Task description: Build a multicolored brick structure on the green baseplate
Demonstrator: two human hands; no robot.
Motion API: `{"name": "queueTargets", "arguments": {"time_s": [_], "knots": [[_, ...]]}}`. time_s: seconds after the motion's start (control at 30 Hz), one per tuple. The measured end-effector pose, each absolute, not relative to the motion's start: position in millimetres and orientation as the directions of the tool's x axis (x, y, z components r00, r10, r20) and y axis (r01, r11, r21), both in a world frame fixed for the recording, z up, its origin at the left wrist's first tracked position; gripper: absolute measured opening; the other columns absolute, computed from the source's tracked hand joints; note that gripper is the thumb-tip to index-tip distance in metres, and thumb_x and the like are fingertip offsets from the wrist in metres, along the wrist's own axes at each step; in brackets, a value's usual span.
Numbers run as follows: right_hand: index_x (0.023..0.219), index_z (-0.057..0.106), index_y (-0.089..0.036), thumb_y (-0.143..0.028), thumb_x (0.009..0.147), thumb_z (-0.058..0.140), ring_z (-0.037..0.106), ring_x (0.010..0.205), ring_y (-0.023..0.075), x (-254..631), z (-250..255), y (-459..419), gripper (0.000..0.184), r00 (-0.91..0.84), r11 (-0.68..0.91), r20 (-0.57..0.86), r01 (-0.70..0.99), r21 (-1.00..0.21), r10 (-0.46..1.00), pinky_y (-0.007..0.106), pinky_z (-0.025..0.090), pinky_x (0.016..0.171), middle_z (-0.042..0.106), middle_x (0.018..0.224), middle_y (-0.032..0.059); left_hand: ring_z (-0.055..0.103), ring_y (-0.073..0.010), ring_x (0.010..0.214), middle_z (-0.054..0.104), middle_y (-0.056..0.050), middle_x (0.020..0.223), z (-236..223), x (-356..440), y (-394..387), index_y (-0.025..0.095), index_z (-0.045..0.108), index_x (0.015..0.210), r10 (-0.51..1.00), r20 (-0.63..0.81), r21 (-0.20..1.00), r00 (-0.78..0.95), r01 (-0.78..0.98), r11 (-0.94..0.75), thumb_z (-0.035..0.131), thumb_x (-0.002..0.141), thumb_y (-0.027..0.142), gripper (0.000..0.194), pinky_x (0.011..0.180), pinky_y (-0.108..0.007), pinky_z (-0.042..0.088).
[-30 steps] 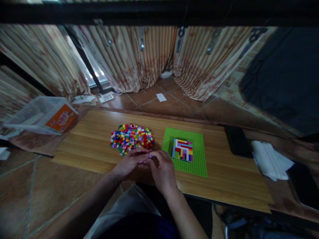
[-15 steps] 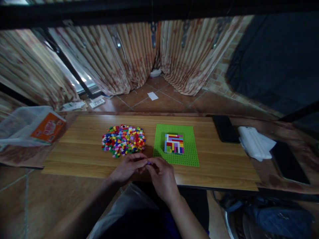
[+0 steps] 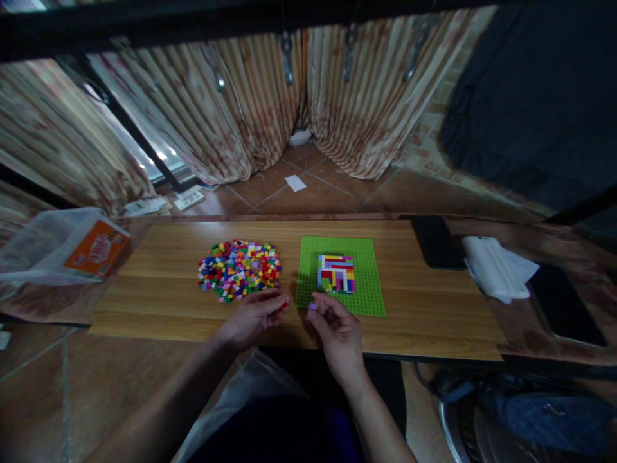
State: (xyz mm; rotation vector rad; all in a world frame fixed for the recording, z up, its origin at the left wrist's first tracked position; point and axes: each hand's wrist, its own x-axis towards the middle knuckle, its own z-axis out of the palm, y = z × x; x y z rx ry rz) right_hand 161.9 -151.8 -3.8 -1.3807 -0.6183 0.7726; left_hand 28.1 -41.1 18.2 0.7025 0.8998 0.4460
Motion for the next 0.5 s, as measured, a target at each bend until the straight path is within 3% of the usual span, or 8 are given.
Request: {"name": "queueTargets", "arguments": {"time_s": [0.13,0.27,0.4,0.5], "knots": [[0.104,0.071,-0.023,-0.042,0.079,0.069,0.066,0.074,0.0158,184,1,-161,0.031,0.664,-0.02,-0.017,-0.002,-1.0,0.747,0.033,0.056,0.072,0.072,0.088,0.0041,0.058,-0.0065,0.061,0.066,0.0,0.074,23,21,-28,0.013,0.069,0.082,0.684,-0.566,0.718,0.46,-0.134,0.683,0.091,0.05,0.027,0.041,0.056,-0.017,0.044],[0.113,0.067,-0.022,-0.044,0.087,0.059,0.068,0.081,0.0179,209,-2,-173,0.034,0.704,-0.099,0.071,0.199,-0.975,0.707,0.036,0.057,0.077,0.073,0.098,0.0075,0.055,-0.0054,0.056,0.066,-0.001,0.068,28,13,-16,0.011,0.07,0.077,0.726,-0.533,0.752,0.433,-0.151,0.642,0.089,0.054,0.024,0.032,0.052,-0.015,0.044],[0.113,0.065,-0.022,-0.044,0.091,0.053,0.068,0.088,0.0211,226,-4,-172,0.034,0.69,-0.191,0.183,0.428,-0.884,0.7,0.041,0.055,0.083,0.072,0.101,0.0089,0.056,-0.0055,0.054,0.068,-0.002,0.069,29,9,-11,0.011,0.07,0.076,0.756,-0.527,0.77,0.388,-0.159,0.618,0.086,0.058,0.021,0.026,0.05,-0.015,0.045],[0.108,0.068,-0.024,-0.041,0.093,0.05,0.065,0.097,0.0226,233,-5,-163,0.029,0.622,-0.175,0.322,0.603,-0.778,0.714,0.044,0.052,0.09,0.07,0.104,0.0085,0.057,-0.0065,0.054,0.068,-0.002,0.069,29,9,-11,0.011,0.069,0.077,0.764,-0.523,0.779,0.378,-0.151,0.608,0.085,0.06,0.02,0.025,0.05,-0.016,0.045]]}}
